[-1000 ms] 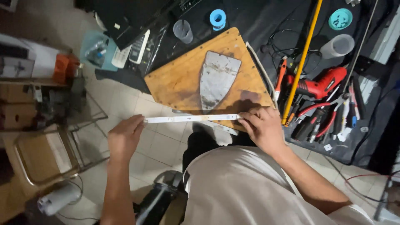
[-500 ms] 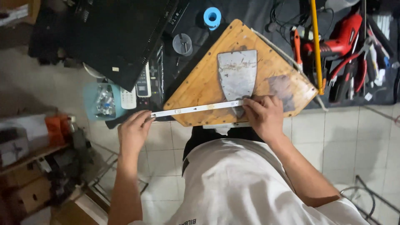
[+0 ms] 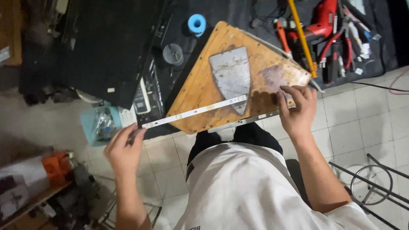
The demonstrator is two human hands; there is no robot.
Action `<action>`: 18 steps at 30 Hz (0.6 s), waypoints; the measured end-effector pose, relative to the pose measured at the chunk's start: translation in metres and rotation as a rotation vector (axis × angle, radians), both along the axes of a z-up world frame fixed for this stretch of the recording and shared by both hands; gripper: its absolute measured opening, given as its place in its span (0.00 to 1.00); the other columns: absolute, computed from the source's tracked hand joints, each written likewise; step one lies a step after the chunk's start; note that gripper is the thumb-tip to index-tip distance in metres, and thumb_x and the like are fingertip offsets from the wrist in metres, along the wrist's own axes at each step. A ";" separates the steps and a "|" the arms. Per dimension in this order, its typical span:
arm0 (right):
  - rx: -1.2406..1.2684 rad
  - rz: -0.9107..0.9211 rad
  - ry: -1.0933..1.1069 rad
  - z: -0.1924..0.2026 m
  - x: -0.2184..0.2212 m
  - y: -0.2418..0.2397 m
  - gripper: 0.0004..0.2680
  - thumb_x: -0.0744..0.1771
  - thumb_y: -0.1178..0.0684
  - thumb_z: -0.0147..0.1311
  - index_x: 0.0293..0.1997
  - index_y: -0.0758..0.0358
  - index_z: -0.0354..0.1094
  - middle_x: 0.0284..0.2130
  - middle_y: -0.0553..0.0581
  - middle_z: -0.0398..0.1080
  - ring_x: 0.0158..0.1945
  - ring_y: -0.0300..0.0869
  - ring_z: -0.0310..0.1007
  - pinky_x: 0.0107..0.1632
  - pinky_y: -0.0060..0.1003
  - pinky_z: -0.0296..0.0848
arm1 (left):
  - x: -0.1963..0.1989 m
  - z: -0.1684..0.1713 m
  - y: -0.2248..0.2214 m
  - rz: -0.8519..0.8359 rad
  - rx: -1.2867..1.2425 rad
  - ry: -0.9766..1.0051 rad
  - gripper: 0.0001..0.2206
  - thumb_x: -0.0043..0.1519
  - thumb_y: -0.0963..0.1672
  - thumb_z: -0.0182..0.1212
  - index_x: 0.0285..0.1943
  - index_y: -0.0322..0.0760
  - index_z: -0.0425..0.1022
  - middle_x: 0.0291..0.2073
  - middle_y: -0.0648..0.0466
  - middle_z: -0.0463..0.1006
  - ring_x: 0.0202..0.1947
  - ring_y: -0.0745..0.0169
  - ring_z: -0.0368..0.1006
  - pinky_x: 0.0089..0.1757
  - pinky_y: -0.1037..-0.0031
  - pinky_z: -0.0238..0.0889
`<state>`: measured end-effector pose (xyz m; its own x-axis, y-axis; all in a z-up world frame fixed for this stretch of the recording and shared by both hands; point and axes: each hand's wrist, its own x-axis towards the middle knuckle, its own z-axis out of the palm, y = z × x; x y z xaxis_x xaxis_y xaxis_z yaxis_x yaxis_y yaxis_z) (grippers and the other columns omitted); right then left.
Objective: The person is preparing an LED strip by measuring it against a template, marking it with a pencil, and testing its functionality by connecting it to a power source.
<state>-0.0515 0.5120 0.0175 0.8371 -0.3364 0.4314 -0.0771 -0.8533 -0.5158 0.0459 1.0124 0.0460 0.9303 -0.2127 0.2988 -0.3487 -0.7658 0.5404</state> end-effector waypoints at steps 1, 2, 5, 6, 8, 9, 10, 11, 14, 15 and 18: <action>0.034 -0.027 -0.016 0.004 -0.005 -0.006 0.05 0.73 0.59 0.71 0.54 0.60 0.84 0.41 0.58 0.75 0.45 0.55 0.72 0.49 0.48 0.73 | -0.004 0.008 -0.004 0.039 -0.099 -0.048 0.12 0.63 0.40 0.85 0.51 0.30 0.89 0.40 0.42 0.87 0.40 0.42 0.84 0.39 0.61 0.77; 0.068 -0.054 -0.033 0.008 -0.009 -0.013 0.04 0.73 0.60 0.71 0.53 0.60 0.84 0.41 0.58 0.75 0.44 0.55 0.72 0.48 0.48 0.73 | -0.008 0.016 -0.009 0.077 -0.199 -0.093 0.07 0.66 0.38 0.84 0.44 0.26 0.89 0.33 0.42 0.85 0.33 0.44 0.83 0.35 0.64 0.73; 0.468 0.028 0.030 0.033 -0.022 -0.020 0.03 0.74 0.56 0.65 0.46 0.62 0.77 0.42 0.55 0.78 0.48 0.43 0.74 0.56 0.39 0.70 | -0.045 0.034 -0.060 0.222 -0.422 0.039 0.10 0.73 0.37 0.60 0.37 0.35 0.80 0.24 0.57 0.78 0.26 0.69 0.72 0.34 0.75 0.64; 0.464 0.023 0.023 0.054 -0.025 -0.017 0.03 0.74 0.56 0.65 0.46 0.62 0.77 0.42 0.55 0.78 0.48 0.43 0.74 0.56 0.39 0.70 | -0.050 0.025 -0.081 0.214 -0.426 0.035 0.10 0.73 0.37 0.60 0.37 0.35 0.80 0.24 0.57 0.78 0.26 0.69 0.72 0.34 0.75 0.64; 1.203 0.433 -0.043 0.095 -0.033 -0.011 0.14 0.74 0.40 0.57 0.46 0.63 0.69 0.37 0.60 0.77 0.40 0.44 0.77 0.51 0.41 0.75 | -0.067 0.007 -0.123 -0.025 -0.811 -0.024 0.18 0.67 0.34 0.48 0.22 0.38 0.66 0.17 0.52 0.71 0.21 0.59 0.72 0.28 0.71 0.66; 1.202 0.423 -0.046 0.127 -0.029 -0.013 0.14 0.74 0.40 0.57 0.46 0.63 0.69 0.37 0.60 0.77 0.40 0.44 0.77 0.51 0.41 0.75 | -0.074 0.017 -0.154 -0.033 -0.812 -0.017 0.18 0.67 0.34 0.48 0.22 0.38 0.66 0.17 0.52 0.71 0.21 0.59 0.72 0.28 0.71 0.66; 1.346 0.790 -0.060 0.159 -0.025 -0.017 0.12 0.76 0.41 0.57 0.50 0.60 0.70 0.39 0.58 0.78 0.40 0.49 0.81 0.47 0.45 0.79 | -0.082 0.027 -0.187 -0.051 -0.838 0.098 0.16 0.69 0.41 0.51 0.24 0.37 0.65 0.19 0.50 0.71 0.20 0.60 0.68 0.27 0.71 0.60; 1.469 1.162 -0.072 0.191 -0.022 -0.021 0.09 0.78 0.43 0.58 0.54 0.56 0.71 0.42 0.57 0.79 0.40 0.55 0.84 0.44 0.50 0.82 | -0.092 0.037 -0.220 -0.066 -0.862 0.220 0.19 0.71 0.47 0.55 0.26 0.37 0.64 0.21 0.48 0.72 0.20 0.61 0.64 0.26 0.71 0.55; 1.449 1.184 -0.057 0.193 -0.028 -0.064 0.11 0.79 0.41 0.54 0.52 0.57 0.71 0.42 0.57 0.78 0.40 0.55 0.83 0.45 0.51 0.82 | -0.099 0.056 -0.301 -0.275 -0.820 0.347 0.17 0.70 0.47 0.59 0.28 0.34 0.73 0.24 0.49 0.78 0.25 0.58 0.73 0.33 0.69 0.65; 1.455 1.170 -0.060 0.192 -0.028 -0.078 0.11 0.79 0.41 0.54 0.52 0.57 0.71 0.42 0.57 0.78 0.40 0.55 0.83 0.45 0.51 0.82 | -0.098 0.061 -0.322 -0.280 -0.817 0.360 0.17 0.70 0.47 0.59 0.28 0.34 0.73 0.24 0.49 0.78 0.25 0.58 0.73 0.33 0.69 0.65; 1.434 1.242 -0.032 0.189 -0.025 -0.116 0.14 0.79 0.40 0.48 0.49 0.58 0.71 0.42 0.57 0.77 0.41 0.56 0.81 0.48 0.52 0.81 | -0.099 0.068 -0.375 -0.452 -0.753 0.361 0.23 0.75 0.52 0.53 0.30 0.34 0.73 0.23 0.51 0.76 0.23 0.57 0.75 0.31 0.71 0.66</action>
<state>-0.0761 0.3961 0.2061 0.8521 0.2976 0.4306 0.1813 0.6039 -0.7762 -0.0531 0.6379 0.1143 0.8703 -0.4435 0.2145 -0.2418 -0.0053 0.9703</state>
